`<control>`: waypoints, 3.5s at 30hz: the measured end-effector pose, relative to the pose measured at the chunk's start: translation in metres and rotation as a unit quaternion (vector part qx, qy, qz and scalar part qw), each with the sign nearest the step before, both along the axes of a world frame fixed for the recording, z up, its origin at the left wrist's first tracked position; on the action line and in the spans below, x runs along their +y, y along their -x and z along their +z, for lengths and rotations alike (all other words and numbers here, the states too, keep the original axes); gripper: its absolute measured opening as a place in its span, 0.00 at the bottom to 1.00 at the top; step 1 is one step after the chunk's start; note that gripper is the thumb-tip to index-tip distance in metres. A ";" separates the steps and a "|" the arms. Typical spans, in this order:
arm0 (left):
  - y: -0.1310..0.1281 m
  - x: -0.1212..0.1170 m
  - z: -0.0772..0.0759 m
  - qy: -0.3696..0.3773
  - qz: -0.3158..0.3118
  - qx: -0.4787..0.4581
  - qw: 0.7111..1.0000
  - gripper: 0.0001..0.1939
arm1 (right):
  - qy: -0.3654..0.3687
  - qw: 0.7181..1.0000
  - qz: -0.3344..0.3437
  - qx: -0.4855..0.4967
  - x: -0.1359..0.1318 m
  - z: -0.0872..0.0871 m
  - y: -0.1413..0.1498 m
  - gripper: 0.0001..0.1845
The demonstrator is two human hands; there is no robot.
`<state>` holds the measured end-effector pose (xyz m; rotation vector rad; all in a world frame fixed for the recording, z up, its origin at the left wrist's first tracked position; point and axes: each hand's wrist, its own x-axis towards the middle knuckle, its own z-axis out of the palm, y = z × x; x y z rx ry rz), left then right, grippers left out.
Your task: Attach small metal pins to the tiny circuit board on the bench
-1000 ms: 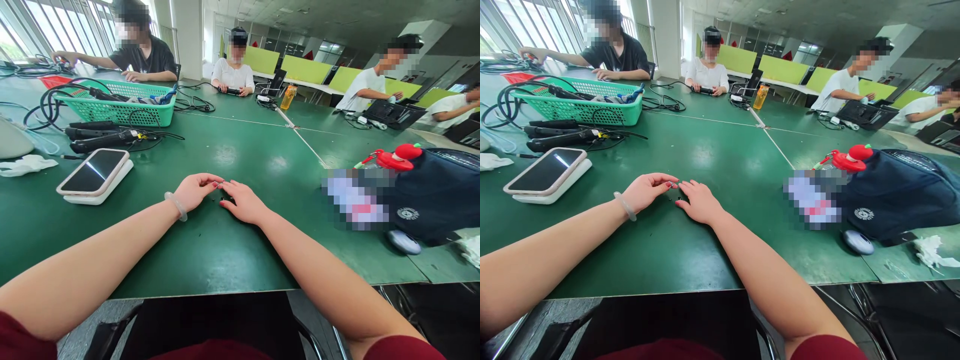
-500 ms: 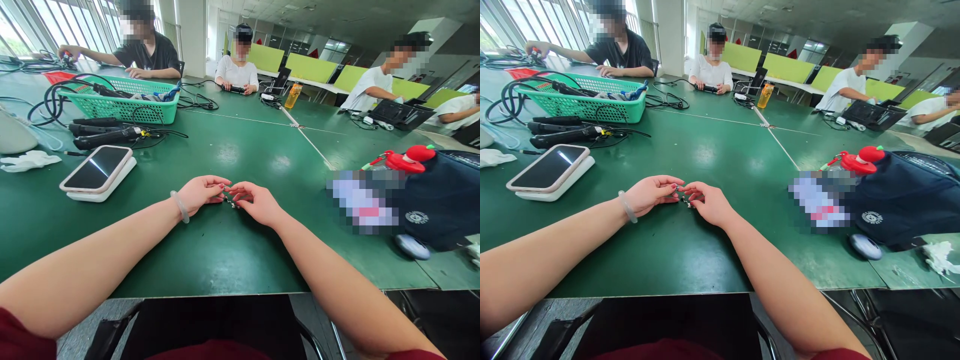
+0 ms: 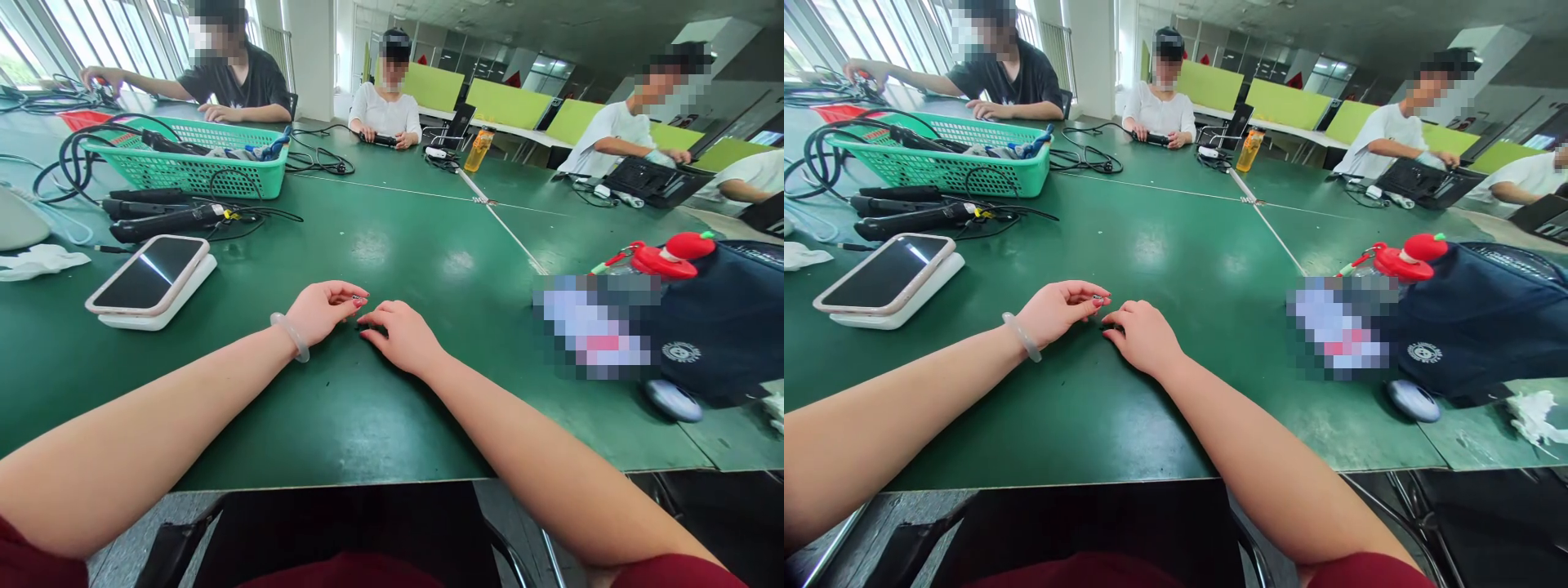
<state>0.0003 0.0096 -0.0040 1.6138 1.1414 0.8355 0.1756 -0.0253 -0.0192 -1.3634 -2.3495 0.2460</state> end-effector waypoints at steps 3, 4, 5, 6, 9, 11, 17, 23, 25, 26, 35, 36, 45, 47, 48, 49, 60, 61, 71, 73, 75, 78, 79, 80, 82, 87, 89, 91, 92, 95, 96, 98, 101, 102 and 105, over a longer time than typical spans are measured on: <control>0.000 0.002 -0.002 0.000 -0.004 -0.011 1.000 0.18 | 0.014 1.000 -0.003 -0.007 0.000 0.000 -0.001 0.08; 0.000 0.002 -0.003 -0.001 -0.006 -0.016 1.000 0.17 | 0.019 1.000 -0.008 -0.001 0.000 0.000 -0.002 0.08; 0.000 0.002 -0.003 -0.001 -0.008 -0.020 1.000 0.17 | 0.023 1.000 -0.014 0.008 0.000 0.001 -0.003 0.08; 0.000 0.002 -0.003 0.000 -0.008 -0.021 1.000 0.16 | 0.027 0.999 -0.021 0.023 0.000 0.002 -0.004 0.08; 0.000 0.003 -0.004 0.005 -0.009 -0.025 1.000 0.17 | 0.024 0.995 -0.042 0.088 -0.001 0.004 -0.007 0.10; 0.000 0.003 -0.004 0.009 -0.011 -0.030 0.999 0.18 | 0.015 0.989 -0.056 0.135 -0.002 0.006 -0.008 0.11; -0.001 0.001 -0.004 0.011 -0.023 -0.028 0.999 0.19 | 0.134 0.929 -0.118 0.323 0.001 0.008 -0.008 0.10; -0.002 -0.001 -0.006 -0.045 -0.056 0.007 0.997 0.19 | 0.199 0.893 -0.115 0.388 0.004 0.006 -0.007 0.09; -0.002 -0.002 -0.005 -0.073 -0.065 0.036 0.995 0.18 | 0.192 0.894 -0.113 0.389 0.004 0.004 -0.007 0.10; -0.001 -0.002 -0.005 -0.084 -0.070 0.048 0.993 0.18 | 0.189 0.893 -0.114 0.392 0.004 0.003 -0.007 0.10; -0.003 -0.006 0.000 -0.113 -0.082 0.082 0.987 0.20 | 0.176 0.898 -0.112 0.387 0.004 0.006 -0.005 0.09; -0.003 -0.006 0.000 -0.114 -0.082 0.083 0.987 0.21 | 0.171 0.901 -0.113 0.384 0.003 0.006 -0.004 0.09; -0.003 -0.009 0.006 -0.137 -0.089 0.125 0.979 0.23 | 0.067 0.948 -0.100 0.295 -0.001 0.004 -0.004 0.07; -0.002 -0.010 0.007 -0.141 -0.092 0.137 0.976 0.23 | 0.042 0.957 -0.093 0.271 -0.001 0.004 -0.004 0.06; -0.002 -0.011 0.008 -0.143 -0.093 0.139 0.975 0.23 | 0.033 0.960 -0.090 0.262 -0.001 0.004 -0.004 0.06; -0.002 -0.011 0.008 -0.145 -0.096 0.139 0.975 0.23 | 0.028 0.962 -0.088 0.256 -0.001 0.005 -0.004 0.06; 0.001 -0.004 0.007 -0.133 -0.062 0.096 0.985 0.17 | 0.035 0.982 -0.086 0.164 0.000 0.008 -0.015 0.05; 0.001 -0.003 0.007 -0.121 -0.056 0.102 0.986 0.16 | 0.051 0.985 -0.087 0.137 0.000 0.010 -0.018 0.05; 0.002 0.001 0.005 -0.095 -0.048 0.130 0.986 0.11 | 0.127 0.988 -0.081 0.026 -0.004 0.016 -0.021 0.04; 0.001 0.000 0.004 -0.097 -0.050 0.135 0.985 0.13 | 0.124 0.989 -0.076 0.017 -0.004 0.015 -0.020 0.04; 0.001 0.000 0.002 -0.102 -0.051 0.143 0.983 0.14 | 0.117 0.991 -0.071 0.011 -0.004 0.015 -0.019 0.04; 0.002 0.001 -0.001 -0.113 -0.061 0.153 0.980 0.15 | 0.104 0.992 -0.069 0.010 -0.005 0.017 -0.020 0.05; 0.002 0.001 -0.001 -0.116 -0.064 0.156 0.979 0.15 | 0.099 0.992 -0.071 0.012 -0.006 0.017 -0.020 0.06; 0.003 0.001 -0.002 -0.118 -0.065 0.158 0.978 0.15 | 0.095 0.993 -0.074 0.015 -0.006 0.018 -0.020 0.06; 0.003 0.001 -0.002 -0.117 -0.065 0.162 0.978 0.15 | 0.090 0.992 -0.079 0.024 -0.006 0.020 -0.021 0.06; 0.003 0.001 -0.003 -0.114 -0.071 0.158 0.978 0.14 | 0.086 0.991 -0.084 0.053 -0.006 0.020 -0.022 0.06; 0.003 0.001 -0.003 -0.122 -0.068 0.166 0.976 0.14 | 0.081 0.991 -0.085 0.063 -0.006 0.020 -0.023 0.06; 0.003 0.001 -0.003 -0.129 -0.065 0.175 0.974 0.14 | 0.080 0.991 -0.085 0.069 -0.006 0.019 -0.023 0.06; 0.003 0.001 -0.003 -0.132 -0.065 0.178 0.973 0.14 | 0.080 0.990 -0.086 0.071 -0.006 0.019 -0.023 0.06; 0.003 0.000 -0.002 -0.138 -0.071 0.186 0.970 0.14 | 0.082 0.990 -0.084 0.079 -0.006 0.018 -0.024 0.06; 0.003 0.000 -0.001 -0.140 -0.073 0.188 0.969 0.14 | 0.082 0.990 -0.082 0.083 -0.006 0.018 -0.024 0.06; 0.003 0.000 -0.001 -0.140 -0.074 0.188 0.969 0.14 | 0.080 0.989 -0.077 0.093 -0.005 0.017 -0.024 0.06; 0.003 0.000 0.000 -0.139 -0.074 0.187 0.970 0.14 | 0.089 0.988 -0.075 0.106 -0.005 0.018 -0.023 0.07; 0.003 0.000 0.000 -0.138 -0.074 0.189 0.970 0.14 | 0.100 0.986 -0.077 0.111 -0.005 0.018 -0.023 0.07; 0.002 -0.001 0.000 -0.136 -0.076 0.199 0.968 0.14 | 0.144 0.977 -0.086 0.134 -0.005 0.020 -0.022 0.08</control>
